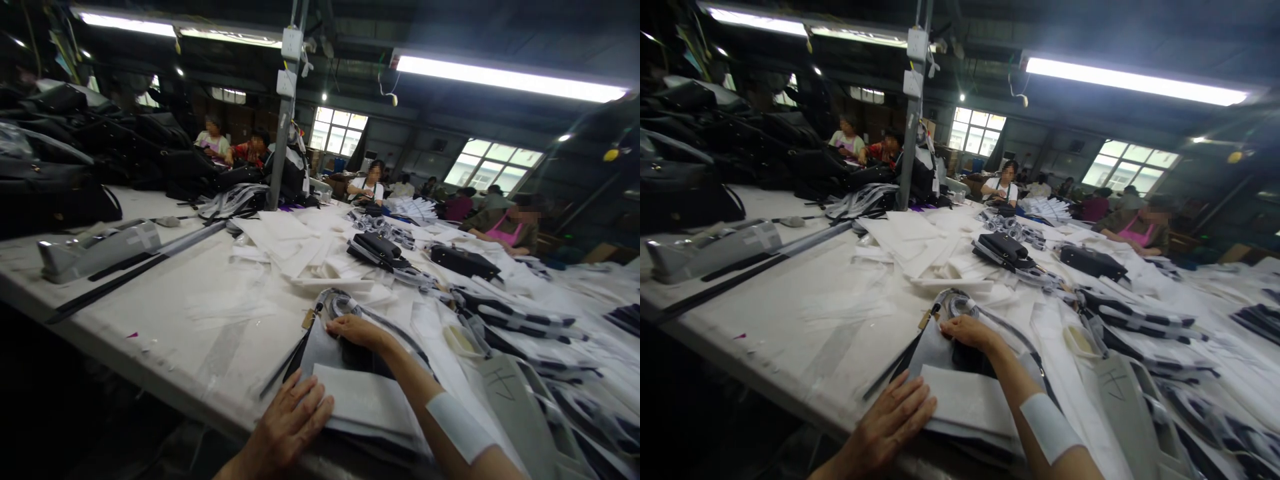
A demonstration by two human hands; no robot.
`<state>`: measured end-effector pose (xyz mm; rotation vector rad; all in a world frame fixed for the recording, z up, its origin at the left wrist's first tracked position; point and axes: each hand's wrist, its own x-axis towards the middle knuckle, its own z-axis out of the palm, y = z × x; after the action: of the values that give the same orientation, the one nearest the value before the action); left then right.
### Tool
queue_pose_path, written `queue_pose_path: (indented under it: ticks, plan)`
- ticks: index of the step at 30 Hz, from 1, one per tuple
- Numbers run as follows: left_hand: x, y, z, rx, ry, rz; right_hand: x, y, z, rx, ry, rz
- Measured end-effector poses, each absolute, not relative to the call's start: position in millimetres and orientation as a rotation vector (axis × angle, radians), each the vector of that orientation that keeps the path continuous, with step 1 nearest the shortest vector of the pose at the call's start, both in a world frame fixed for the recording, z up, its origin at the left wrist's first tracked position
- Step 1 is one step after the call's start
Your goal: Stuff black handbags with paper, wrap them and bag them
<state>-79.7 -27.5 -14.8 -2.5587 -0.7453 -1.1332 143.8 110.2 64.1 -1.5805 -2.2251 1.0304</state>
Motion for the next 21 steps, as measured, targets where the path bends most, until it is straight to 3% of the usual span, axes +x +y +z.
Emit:
queue_pose_path:
  ticks: [12,21]
  plan:
    - [-76,-26,-21,-2.498,-0.741,-1.207,166,116,68,-2.05,-2.131,0.422]
    - [-74,-22,-28,-2.515,-0.718,-1.214,173,120,44,-2.281,-1.906,0.45]
